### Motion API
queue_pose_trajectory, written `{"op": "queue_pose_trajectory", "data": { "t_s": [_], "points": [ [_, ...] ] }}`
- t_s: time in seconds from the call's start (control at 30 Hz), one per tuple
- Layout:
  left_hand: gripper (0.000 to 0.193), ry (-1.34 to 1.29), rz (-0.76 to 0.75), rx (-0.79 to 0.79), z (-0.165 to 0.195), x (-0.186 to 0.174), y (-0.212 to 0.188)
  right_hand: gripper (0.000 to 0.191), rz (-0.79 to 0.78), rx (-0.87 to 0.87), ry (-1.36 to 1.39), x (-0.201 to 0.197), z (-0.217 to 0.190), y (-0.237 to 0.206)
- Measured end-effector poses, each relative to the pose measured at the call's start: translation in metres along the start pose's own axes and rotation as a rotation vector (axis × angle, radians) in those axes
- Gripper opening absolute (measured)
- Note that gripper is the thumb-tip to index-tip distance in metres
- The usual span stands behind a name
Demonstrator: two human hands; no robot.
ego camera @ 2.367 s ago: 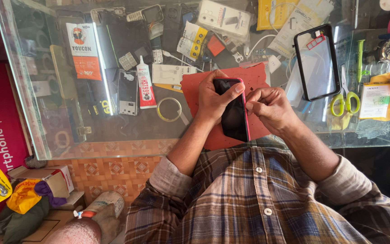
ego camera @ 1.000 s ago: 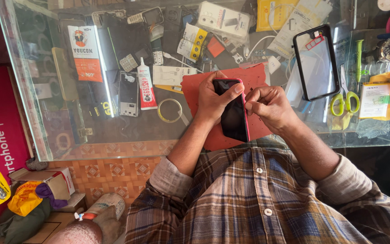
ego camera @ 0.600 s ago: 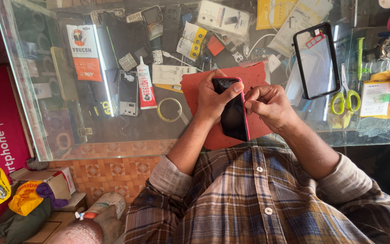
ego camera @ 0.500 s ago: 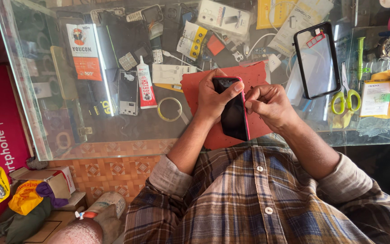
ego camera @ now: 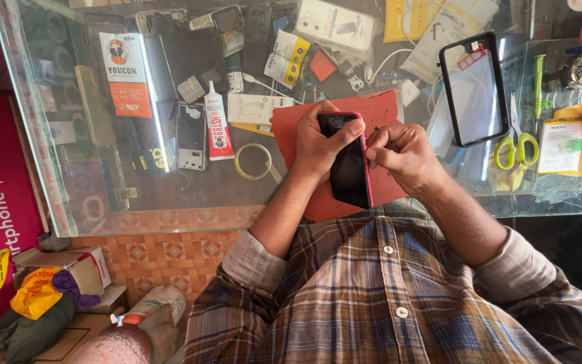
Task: The person uses a screwdriver to remove screws from a disassembled smartphone, then places the back cover onto the device and presses the edges to secure it. The phone is handled throughout, and the back cover is aligned and seated.
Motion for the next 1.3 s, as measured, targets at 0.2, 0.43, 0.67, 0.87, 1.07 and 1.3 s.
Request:
{"op": "queue_pose_trajectory", "data": {
  "t_s": [0.2, 0.43, 0.67, 0.87, 1.07, 1.3],
  "points": [
    [0.037, 0.028, -0.005, 0.012, 0.0004, -0.0005, -0.0002, 0.009, 0.006, -0.002, -0.001, -0.0002, -0.0005, -0.0001],
    [0.038, 0.017, -0.001, 0.009, 0.0009, -0.0003, 0.0002, 0.009, 0.015, 0.004, 0.004, 0.0000, 0.0001, 0.0009],
    [0.039, 0.013, -0.004, 0.003, 0.0016, 0.0005, -0.0004, 0.010, 0.011, 0.003, -0.007, 0.0001, -0.0006, 0.0004],
    [0.039, -0.004, -0.015, 0.000, 0.0012, 0.0006, 0.0003, 0.011, 0.005, -0.005, -0.010, 0.0008, -0.0014, 0.0009],
    [0.039, 0.012, -0.006, 0.005, 0.0011, -0.0001, 0.0003, 0.011, 0.012, -0.011, -0.012, 0.0005, -0.0013, 0.0009],
    [0.039, 0.023, -0.007, 0.006, 0.0021, -0.0001, -0.0005, 0.010, 0.017, -0.003, -0.010, 0.0004, -0.0009, 0.0010]
  ]
}}
Point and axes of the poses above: each hand's wrist, its own y-axis towards the middle knuckle, its own x-axis out of the palm, z = x × y, the point moved 8 cm from there along y, towards the middle knuckle, and after that the axes turned 2 degrees about -y, right-handed, at the moved point
